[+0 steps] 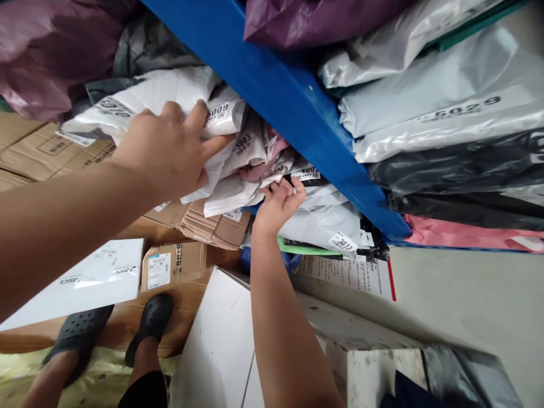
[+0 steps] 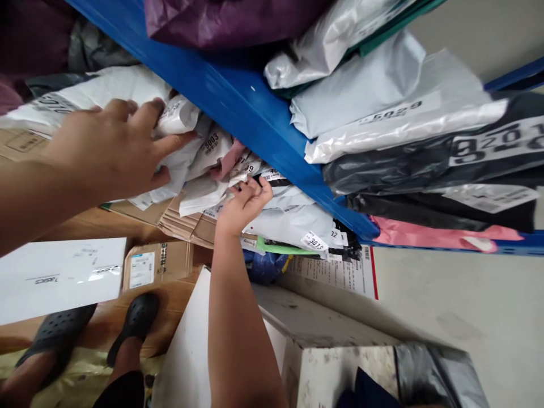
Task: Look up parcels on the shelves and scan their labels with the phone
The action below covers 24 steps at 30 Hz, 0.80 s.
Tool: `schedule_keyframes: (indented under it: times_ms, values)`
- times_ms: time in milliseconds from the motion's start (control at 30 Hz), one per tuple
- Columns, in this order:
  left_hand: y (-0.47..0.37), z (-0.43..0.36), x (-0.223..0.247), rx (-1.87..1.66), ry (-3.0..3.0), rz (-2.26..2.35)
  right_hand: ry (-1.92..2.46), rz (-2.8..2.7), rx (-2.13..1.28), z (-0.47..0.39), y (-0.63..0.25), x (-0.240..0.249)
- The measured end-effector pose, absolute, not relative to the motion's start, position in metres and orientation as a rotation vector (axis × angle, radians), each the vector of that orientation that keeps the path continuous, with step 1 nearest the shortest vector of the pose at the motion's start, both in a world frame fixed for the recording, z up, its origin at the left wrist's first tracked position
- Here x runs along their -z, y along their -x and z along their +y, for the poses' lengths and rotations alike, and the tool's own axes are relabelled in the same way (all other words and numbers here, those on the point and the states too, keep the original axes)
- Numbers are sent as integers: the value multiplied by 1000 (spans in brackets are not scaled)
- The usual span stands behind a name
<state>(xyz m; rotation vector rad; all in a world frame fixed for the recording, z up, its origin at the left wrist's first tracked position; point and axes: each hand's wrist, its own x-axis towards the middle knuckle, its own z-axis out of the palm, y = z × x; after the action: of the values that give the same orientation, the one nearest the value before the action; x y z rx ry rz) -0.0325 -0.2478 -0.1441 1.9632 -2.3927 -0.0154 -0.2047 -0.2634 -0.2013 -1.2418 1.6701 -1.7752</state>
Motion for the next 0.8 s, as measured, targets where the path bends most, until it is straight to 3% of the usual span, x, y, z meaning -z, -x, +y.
schedule_keyframes:
  times_ms: [367, 633, 800]
  values:
    - [31, -244, 146, -19, -1933, -2390, 968, 1688, 1782, -275, 207, 193]
    - [26, -242, 150, -80, -1886, -2423, 1111, 2125, 1916, -277, 215, 196]
    - [27, -244, 152, -104, -1903, -2441, 1466, 2005, 1744, -273, 211, 207]
